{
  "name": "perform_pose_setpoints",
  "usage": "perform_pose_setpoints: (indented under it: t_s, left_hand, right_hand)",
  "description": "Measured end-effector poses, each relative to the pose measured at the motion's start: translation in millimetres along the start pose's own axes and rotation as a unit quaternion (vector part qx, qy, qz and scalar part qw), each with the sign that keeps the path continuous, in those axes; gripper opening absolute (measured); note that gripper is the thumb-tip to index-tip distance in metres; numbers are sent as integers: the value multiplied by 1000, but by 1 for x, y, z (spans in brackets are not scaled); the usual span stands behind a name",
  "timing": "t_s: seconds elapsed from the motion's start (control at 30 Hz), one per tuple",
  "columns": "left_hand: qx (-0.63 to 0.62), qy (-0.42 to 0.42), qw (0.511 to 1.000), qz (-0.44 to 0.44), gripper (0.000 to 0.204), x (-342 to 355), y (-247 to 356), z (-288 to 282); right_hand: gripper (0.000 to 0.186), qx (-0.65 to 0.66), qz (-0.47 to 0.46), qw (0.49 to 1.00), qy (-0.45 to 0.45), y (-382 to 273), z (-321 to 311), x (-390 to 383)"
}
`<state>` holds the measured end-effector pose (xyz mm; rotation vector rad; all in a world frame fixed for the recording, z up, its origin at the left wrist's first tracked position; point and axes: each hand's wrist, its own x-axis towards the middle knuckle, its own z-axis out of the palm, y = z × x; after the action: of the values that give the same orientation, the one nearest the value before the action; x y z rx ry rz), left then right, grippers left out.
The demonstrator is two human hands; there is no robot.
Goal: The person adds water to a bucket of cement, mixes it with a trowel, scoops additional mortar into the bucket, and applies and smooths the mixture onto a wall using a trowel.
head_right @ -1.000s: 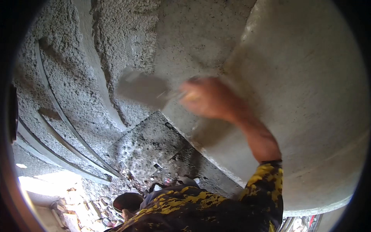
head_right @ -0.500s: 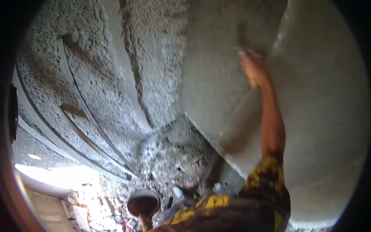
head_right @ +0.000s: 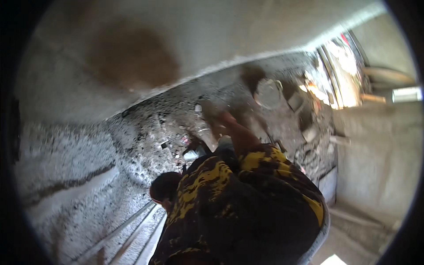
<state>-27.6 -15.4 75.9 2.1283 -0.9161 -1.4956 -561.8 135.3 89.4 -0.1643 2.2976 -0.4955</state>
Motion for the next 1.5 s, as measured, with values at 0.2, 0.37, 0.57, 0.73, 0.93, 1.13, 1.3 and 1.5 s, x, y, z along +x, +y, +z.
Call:
perform_pose_setpoints:
  t_s: [0.2,0.37,0.57,0.73,0.93,1.13,1.3,1.5]
  left_hand:
    - [70,-96,990,72,65,52,81,81]
    - [157,-190,965,92,56,32,144,170]
    - [189,-307,933,-8,62,-46,138,329]
    - [118,-400,908,-46,40,-137,116,414]
    - [152,-481,861,-67,38,-227,98,488]
    - [164,-509,839,-104,46,-203,97,547]
    - [243,-435,866,-51,48,-213,30,607]
    - [269,-421,847,180,58,-149,-70,688]
  right_hand:
    - [22,274,469,821,174,413,-54,-161]
    - [19,162,470,861,108,451,-72,-249]
    - [28,204,342,902,165,427,-102,-258]
    - [38,216,290,920,150,408,-164,-228]
    - [42,167,331,916,155,460,-159,-170]
    - [40,184,287,930,135,437,-157,-86]
    - [39,133,315,935,99,475,-160,-14]
    - [36,59,355,930,68,501,-166,118]
